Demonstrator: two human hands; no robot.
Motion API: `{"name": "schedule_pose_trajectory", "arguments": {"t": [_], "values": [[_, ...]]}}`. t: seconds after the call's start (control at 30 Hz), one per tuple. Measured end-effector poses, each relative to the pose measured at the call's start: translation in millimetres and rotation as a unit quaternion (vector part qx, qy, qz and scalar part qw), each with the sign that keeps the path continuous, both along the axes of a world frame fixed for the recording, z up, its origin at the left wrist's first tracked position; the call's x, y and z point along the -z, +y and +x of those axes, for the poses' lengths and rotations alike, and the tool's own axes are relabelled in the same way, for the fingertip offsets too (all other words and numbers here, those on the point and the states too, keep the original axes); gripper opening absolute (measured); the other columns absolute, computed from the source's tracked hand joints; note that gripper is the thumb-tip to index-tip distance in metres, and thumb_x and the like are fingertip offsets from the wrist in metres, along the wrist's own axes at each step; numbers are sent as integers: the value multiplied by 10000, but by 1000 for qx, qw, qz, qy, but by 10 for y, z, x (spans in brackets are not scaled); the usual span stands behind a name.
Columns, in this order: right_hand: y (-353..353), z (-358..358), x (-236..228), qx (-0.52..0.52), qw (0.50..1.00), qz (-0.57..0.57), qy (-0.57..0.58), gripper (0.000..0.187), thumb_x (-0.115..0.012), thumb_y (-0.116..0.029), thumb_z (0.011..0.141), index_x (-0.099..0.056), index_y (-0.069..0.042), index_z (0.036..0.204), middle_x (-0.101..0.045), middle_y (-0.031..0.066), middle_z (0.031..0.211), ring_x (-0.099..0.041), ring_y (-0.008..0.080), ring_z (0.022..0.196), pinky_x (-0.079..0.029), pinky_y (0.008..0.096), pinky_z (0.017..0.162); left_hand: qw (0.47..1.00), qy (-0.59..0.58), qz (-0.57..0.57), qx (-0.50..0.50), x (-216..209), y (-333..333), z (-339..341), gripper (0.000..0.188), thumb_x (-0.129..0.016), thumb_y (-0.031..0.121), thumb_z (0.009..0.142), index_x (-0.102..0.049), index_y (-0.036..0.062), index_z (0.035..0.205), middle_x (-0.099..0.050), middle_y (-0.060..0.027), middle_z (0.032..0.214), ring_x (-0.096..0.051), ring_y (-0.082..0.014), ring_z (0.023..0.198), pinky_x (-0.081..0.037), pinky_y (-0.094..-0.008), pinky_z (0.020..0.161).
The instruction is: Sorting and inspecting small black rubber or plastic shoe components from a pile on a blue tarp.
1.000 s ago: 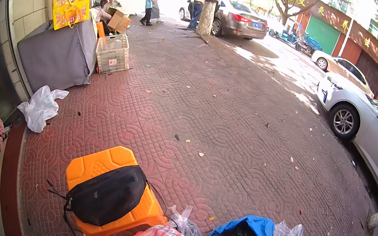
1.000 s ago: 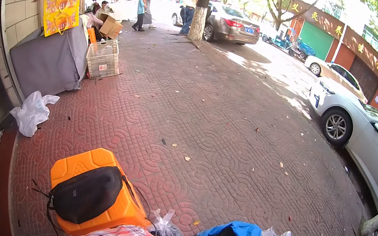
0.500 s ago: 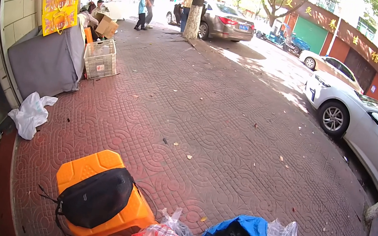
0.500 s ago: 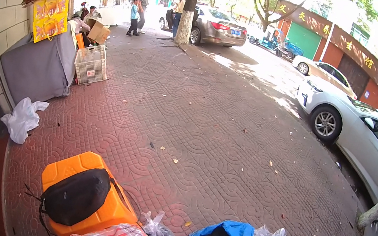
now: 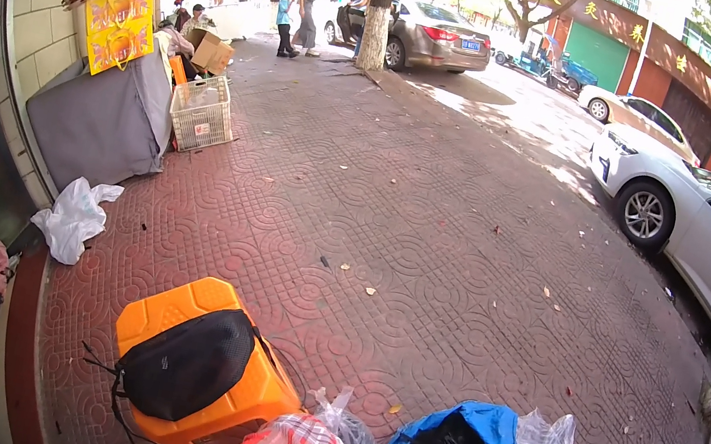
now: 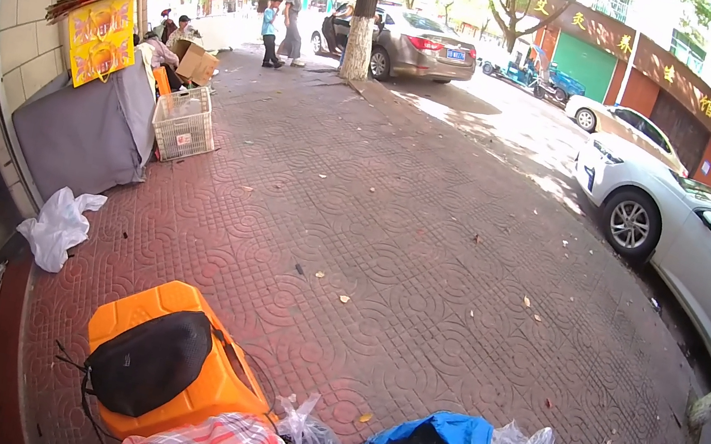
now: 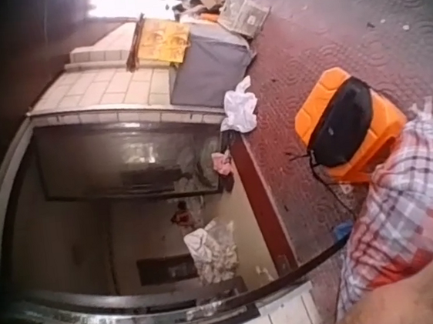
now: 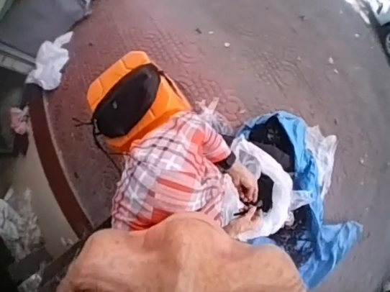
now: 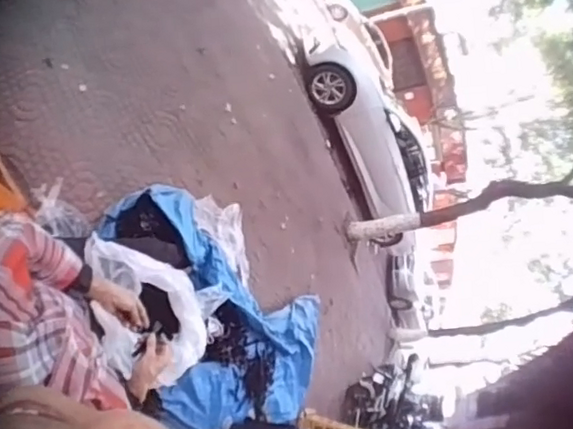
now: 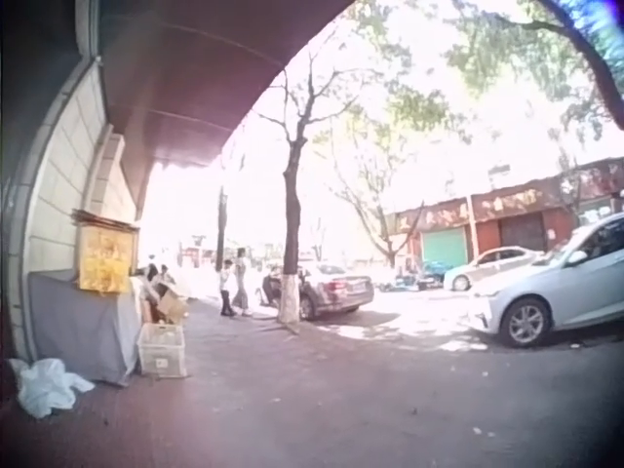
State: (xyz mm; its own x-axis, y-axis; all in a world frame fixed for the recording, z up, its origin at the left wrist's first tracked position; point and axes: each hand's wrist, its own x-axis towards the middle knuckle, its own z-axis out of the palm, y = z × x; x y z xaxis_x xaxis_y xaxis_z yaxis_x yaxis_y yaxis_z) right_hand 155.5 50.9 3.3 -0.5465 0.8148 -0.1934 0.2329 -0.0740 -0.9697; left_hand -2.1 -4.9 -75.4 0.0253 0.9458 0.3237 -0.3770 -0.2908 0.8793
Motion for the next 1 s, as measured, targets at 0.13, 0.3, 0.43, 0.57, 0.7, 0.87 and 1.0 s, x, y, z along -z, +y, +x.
{"name": "schedule_pose_trajectory", "arguments": {"t": [0.13, 0.3, 0.43, 0.57, 0.7, 0.87, 1.0], "values": [[-40, -112, -15, -9, 1000, -13, -2, 127, -525, -92, 854, -547, -3, 942, -529, 9, 658, -442, 70, 512, -342, 192, 434, 999, -8, -27, -14, -52, -44, -119, 221, -653, 191, 780, -635, 6, 899, -637, -73, 814, -559, -98, 677, -440, -238, 588], [-56, -135, 92, -18, 1000, 1, -2, 144, -528, -109, 862, -547, -5, 960, -538, 9, 680, -449, 69, 527, -345, 186, 444, 996, -11, -71, -45, -126, -124, -247, 247, -600, 199, 806, -609, -5, 945, -634, -72, 855, -560, -105, 755, -437, -251, 659], [-27, -40, 102, -22, 1000, 7, 13, 147, -530, -119, 869, -547, -7, 963, -544, 6, 693, -455, 70, 539, -350, 188, 459, 993, -13, -99, -66, -193, -106, -145, 270, -558, 205, 827, -588, -15, 982, -631, -71, 887, -561, -111, 817, -435, -261, 716], [-77, 168, 155, 3, 1000, -1, 18, 211, -551, -128, 853, -520, 2, 1016, -550, 36, 794, -486, 100, 622, -379, 220, 538, 989, -47, -141, 15, -206, 37, 52, 295, -516, 211, 848, -567, -24, 1019, -628, -70, 920, -562, -117, 879, -433, -271, 773], [-35, -325, 85, 10, 988, -82, 130, 316, -545, -115, 850, -470, 13, 1129, -577, 38, 877, -519, 54, 646, -405, 178, 530, 979, -110, -162, 49, -546, -332, -425, 315, -486, 232, 868, -557, -22, 1041, -623, -98, 960, -562, -136, 927, -432, -269, 794], [-178, -301, -153, 11, 992, -121, 40, 258, -520, -97, 875, -516, 3, 1114, -562, 27, 708, -469, 45, 511, -350, 177, 417, 889, -262, -376, 2, -687, -285, -576, 274, -555, 105, 850, -546, -9, 1099, -614, -87, 909, -553, -91, 717, -441, -186, 584], [-304, -55, -44, 8, 977, -201, 71, 230, -505, -90, 886, -519, 26, 1085, -575, 56, 699, -500, 56, 507, -357, 171, 401, 880, -233, -412, 35, -634, -146, -479, 293, -553, 39, 848, -520, -13, 1134, -603, -95, 893, -574, -100, 710, -476, -179, 587]]}}
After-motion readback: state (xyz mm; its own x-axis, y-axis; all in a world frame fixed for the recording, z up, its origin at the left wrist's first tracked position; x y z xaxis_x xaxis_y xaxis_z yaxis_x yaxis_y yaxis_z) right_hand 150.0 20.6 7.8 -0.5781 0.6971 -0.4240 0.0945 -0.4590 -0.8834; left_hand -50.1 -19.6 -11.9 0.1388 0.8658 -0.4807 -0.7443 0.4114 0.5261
